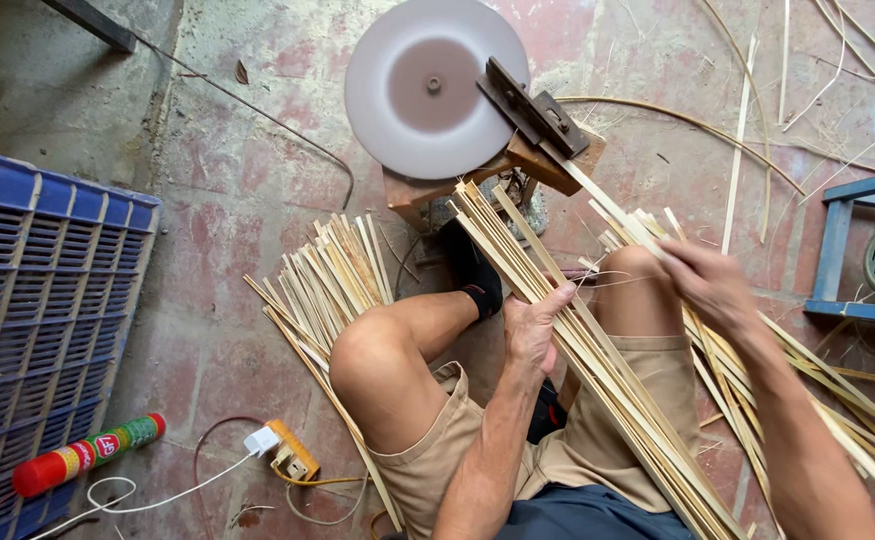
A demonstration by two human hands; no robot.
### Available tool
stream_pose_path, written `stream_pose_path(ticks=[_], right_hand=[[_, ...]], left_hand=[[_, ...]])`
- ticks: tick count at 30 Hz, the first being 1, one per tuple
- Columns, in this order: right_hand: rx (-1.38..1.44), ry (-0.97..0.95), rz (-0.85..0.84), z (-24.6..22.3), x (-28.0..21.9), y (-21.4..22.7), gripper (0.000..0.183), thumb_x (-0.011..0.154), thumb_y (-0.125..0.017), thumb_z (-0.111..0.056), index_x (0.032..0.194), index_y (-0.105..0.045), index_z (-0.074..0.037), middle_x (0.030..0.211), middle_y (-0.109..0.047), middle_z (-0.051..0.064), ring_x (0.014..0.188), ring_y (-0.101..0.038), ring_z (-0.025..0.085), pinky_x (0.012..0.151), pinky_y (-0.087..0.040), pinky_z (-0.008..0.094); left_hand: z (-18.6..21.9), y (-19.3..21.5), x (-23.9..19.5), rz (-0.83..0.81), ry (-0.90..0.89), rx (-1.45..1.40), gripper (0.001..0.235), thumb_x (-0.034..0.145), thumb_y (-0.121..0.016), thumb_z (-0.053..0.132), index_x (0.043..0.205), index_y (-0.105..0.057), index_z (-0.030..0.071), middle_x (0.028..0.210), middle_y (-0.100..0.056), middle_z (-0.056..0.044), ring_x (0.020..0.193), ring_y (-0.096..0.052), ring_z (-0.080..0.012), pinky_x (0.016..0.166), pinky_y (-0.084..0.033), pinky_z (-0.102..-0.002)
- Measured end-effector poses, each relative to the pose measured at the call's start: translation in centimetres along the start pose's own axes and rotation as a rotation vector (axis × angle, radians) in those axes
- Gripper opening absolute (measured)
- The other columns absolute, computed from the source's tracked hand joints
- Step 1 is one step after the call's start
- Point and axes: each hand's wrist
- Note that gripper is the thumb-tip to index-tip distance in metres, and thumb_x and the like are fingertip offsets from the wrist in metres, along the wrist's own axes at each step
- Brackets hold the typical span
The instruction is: The person sits on the floor and smooths the edges of thin bamboo strips using a rotating grinding wheel. They hold a bundle of strips in one hand and feed individual pieces against the spinning wheel with the other hand, then place the smoothed strips into a pile.
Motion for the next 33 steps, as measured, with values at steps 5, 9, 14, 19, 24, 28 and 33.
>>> stream_pose_path(ticks=[5, 9, 14, 19, 24, 28, 33], right_hand=[[-0.430, 0.347, 0.320, 2.9, -7.1, 2.7, 0.035, 0.098, -0.069, -0.025, 0.127, -0.070, -0.004, 0.106, -0.075, 0.013, 0.091, -0.068, 0.023, 0.082, -0.054, 0.035], [-0.180, 0.485, 0.087, -1.1, -8.5, -3.3, 0.021, 0.090, -0.074, -0.019, 0.107, -0.072, -0.007, 0.089, -0.073, 0.011, 0.080, -0.071, 0.027, 0.073, -0.056, 0.037], [-0.059, 0.145, 0.078, -3.5, -7.5, -4.2, 0.030, 0.096, -0.065, -0.020, 0.124, -0.071, -0.012, 0.076, -0.070, 0.009, 0.064, -0.072, 0.022, 0.058, -0.054, 0.034], [-0.438, 0.340, 0.243, -1.1, -4.8, -1.9, 0.030, 0.104, -0.065, -0.021, 0.130, -0.072, -0.007, 0.081, -0.068, 0.014, 0.071, -0.065, 0.024, 0.067, -0.053, 0.038], [-0.068, -0.039, -0.019, -1.0, -2.9, -1.2, 0.023, 0.102, -0.065, -0.025, 0.112, -0.076, -0.008, 0.072, -0.072, 0.010, 0.062, -0.067, 0.019, 0.057, -0.054, 0.037], [-0.112, 0.074, 0.073, -1.7, -2.7, -0.7, 0.029, 0.099, -0.066, -0.026, 0.124, -0.075, -0.012, 0.074, -0.073, 0.009, 0.064, -0.067, 0.020, 0.057, -0.053, 0.037], [-0.420, 0.303, 0.314, -2.3, -3.6, -1.0, 0.030, 0.101, -0.069, -0.029, 0.126, -0.076, -0.012, 0.084, -0.070, 0.012, 0.071, -0.066, 0.025, 0.063, -0.052, 0.039]], left_hand=[[-0.4, 0.5, -0.5, -0.023, 0.018, 0.015, 0.029, 0.081, -0.080, -0.004, 0.104, -0.065, -0.001, 0.088, -0.070, -0.009, 0.074, -0.070, -0.0183, 0.066, -0.061, -0.031], [-0.4, -0.1, -0.7, -0.045, 0.035, -0.012, 0.030, 0.082, -0.083, -0.002, 0.106, -0.066, 0.000, 0.088, -0.069, -0.007, 0.073, -0.068, -0.0160, 0.065, -0.059, -0.030], [0.2, 0.5, 0.0, -0.015, 0.080, 0.026, 0.028, 0.081, -0.081, 0.002, 0.106, -0.067, 0.002, 0.086, -0.072, -0.010, 0.069, -0.068, -0.0167, 0.060, -0.057, -0.029], [0.1, 1.3, 0.5, -0.043, 0.057, 0.092, 0.033, 0.083, -0.078, -0.003, 0.114, -0.069, -0.003, 0.087, -0.068, -0.004, 0.072, -0.066, -0.0118, 0.064, -0.057, -0.025], [0.7, 1.5, 0.2, -0.039, 0.055, 0.124, 0.037, 0.081, -0.076, -0.004, 0.116, -0.064, -0.002, 0.088, -0.066, -0.002, 0.074, -0.067, -0.0123, 0.066, -0.058, -0.026], [0.6, 1.3, 0.5, -0.011, 0.067, 0.112, 0.034, 0.079, -0.076, -0.005, 0.110, -0.062, 0.000, 0.087, -0.066, -0.005, 0.072, -0.067, -0.0156, 0.064, -0.058, -0.028], [0.4, 1.6, 0.6, -0.042, 0.054, 0.097, 0.029, 0.079, -0.073, -0.006, 0.107, -0.066, -0.002, 0.090, -0.068, -0.006, 0.077, -0.068, -0.0137, 0.068, -0.059, -0.026]])
Point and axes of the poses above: each hand's wrist, its own x-axis towards the middle knuckle, its own y-axis out of the back of the hand, z = x × y
